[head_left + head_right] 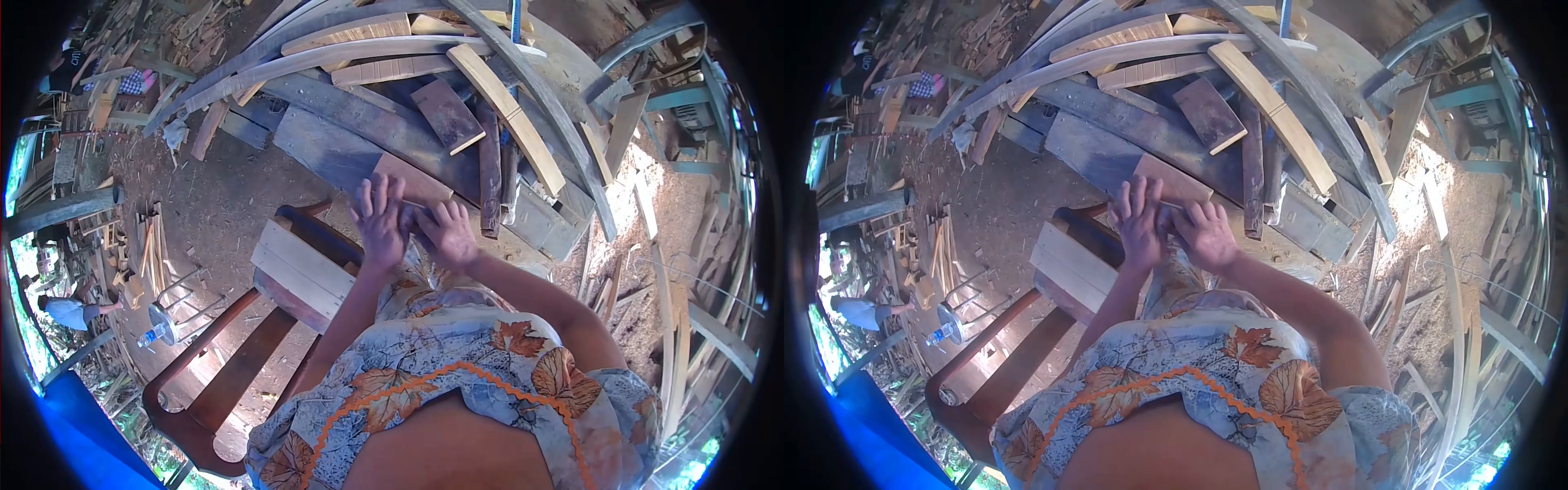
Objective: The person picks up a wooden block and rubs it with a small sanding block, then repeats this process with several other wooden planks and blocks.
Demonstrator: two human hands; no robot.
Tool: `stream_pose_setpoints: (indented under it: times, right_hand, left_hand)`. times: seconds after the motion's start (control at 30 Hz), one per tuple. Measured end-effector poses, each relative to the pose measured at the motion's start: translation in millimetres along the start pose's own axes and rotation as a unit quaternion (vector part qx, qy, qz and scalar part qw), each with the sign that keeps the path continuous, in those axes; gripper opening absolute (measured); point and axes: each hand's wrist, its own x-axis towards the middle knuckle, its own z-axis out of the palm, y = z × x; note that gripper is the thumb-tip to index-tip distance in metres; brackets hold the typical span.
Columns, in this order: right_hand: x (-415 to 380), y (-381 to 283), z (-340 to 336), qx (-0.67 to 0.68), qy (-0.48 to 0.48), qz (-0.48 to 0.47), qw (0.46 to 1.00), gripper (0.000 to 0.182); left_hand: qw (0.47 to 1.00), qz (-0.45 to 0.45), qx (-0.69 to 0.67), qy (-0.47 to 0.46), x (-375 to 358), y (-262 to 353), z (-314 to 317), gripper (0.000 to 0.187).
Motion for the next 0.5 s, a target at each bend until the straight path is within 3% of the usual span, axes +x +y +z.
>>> stream_pose_setpoints:
  times: [0.23,0.4,0.5]
  right_hand:
    - [79,3,31,0.015,0.033,-0.012,0.999,0.047]
    - [57,6,17,0.018,-0.031,0.015,0.999,0.045]
    - [15,12,-7,0.013,0.009,0.016,1.0,0.045]
  left_hand:
    - [0.998,-0.019,0.048,0.019,61,-62,-1,0.05]
    - [0.997,-0.006,0.072,0.01,49,-44,7,0.052]
    - [0.999,0.006,0.044,-0.008,26,-1,10,0.056]
